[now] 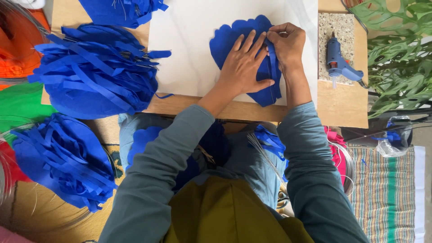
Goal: The person sits on the floor and assembles blue fabric pieces into a decorative shape. They use a hot glue gun to attach a thin wire along the edge of the fabric and press it down to secure it.
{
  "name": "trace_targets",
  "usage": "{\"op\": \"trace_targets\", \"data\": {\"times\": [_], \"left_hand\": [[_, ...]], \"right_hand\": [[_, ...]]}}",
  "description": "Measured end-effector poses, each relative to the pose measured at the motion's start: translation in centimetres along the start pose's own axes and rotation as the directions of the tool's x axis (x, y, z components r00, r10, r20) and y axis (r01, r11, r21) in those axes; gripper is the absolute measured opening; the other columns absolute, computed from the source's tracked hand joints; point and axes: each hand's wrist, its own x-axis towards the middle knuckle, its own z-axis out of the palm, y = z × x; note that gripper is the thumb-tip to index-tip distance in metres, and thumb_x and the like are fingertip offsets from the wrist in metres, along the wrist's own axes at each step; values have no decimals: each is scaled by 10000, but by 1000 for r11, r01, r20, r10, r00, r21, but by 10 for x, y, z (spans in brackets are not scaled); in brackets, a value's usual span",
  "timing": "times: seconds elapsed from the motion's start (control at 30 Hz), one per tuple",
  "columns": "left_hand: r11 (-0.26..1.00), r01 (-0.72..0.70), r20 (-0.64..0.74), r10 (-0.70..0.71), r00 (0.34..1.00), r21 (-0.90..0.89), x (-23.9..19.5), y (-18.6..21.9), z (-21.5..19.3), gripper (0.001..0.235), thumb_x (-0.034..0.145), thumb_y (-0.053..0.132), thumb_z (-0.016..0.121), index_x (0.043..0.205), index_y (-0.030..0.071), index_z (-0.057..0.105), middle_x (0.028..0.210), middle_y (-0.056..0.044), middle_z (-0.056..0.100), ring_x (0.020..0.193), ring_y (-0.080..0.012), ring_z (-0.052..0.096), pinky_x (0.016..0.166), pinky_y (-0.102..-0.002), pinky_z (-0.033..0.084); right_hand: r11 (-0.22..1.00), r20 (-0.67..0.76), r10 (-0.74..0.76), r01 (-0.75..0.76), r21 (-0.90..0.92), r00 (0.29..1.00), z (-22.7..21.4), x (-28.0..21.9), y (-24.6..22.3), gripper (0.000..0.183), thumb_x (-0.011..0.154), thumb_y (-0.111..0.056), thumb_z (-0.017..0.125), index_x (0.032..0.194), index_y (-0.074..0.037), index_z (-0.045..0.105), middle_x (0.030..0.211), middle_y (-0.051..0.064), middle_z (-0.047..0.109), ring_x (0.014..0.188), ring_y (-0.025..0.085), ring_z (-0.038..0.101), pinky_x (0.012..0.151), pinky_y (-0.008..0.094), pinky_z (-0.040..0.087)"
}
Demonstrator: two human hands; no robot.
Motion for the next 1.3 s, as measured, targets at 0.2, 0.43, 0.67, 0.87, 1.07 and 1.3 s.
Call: {"op": "trace_targets", "data": {"times": [0.2,0.43,0.67,0.87,1.07,1.3], "left_hand": [[1000,-17,-22,17,1000,-5,0,0,-2,749,645,576,706,1133,29,555,1329,-195,377,1260,-355,281,1032,-494,204],[1000,-15,-23,15,1000,-6,1,2,-5,771,623,561,720,1139,17,539,1305,-197,415,1246,-360,309,1028,-490,214],[1000,-23,-55,23,998,-14,-1,3,-9,729,638,552,703,1112,16,561,1324,-161,386,1254,-333,298,1030,-480,213],[1000,-7,-28,7,1000,-9,0,2,-4,739,637,566,687,1118,19,565,1335,-172,379,1264,-338,280,1034,-485,196],[1000,-18,-43,17,999,-26,1,3,-8,728,633,540,703,1106,4,565,1322,-175,393,1259,-340,289,1028,-491,211],[999,-30,-23,30,999,-14,2,2,-8,728,650,553,691,1103,-3,566,1341,-171,363,1256,-365,295,1026,-500,215]], "right_hand": [[986,-37,-127,123,-110,991,0,-2,3,59,735,64,647,782,30,634,664,83,614,518,69,514,434,134,425],[971,-1,-173,170,-166,985,-4,-6,-9,66,738,61,660,787,26,630,676,81,617,531,66,516,446,134,437],[586,190,-579,567,-580,793,-21,0,-23,261,720,129,530,900,-10,659,839,86,547,519,152,542,476,253,433],[405,396,-556,654,-639,731,-17,6,-16,428,618,177,562,921,-90,701,1097,70,419,802,192,496,678,269,465],[239,453,-562,661,-712,692,-14,6,-17,369,610,82,669,891,-153,714,1111,35,403,914,199,485,737,260,494],[71,476,-606,639,-766,637,-13,6,-23,323,645,-2,658,893,-199,722,1084,19,403,859,171,452,597,222,480]]}}
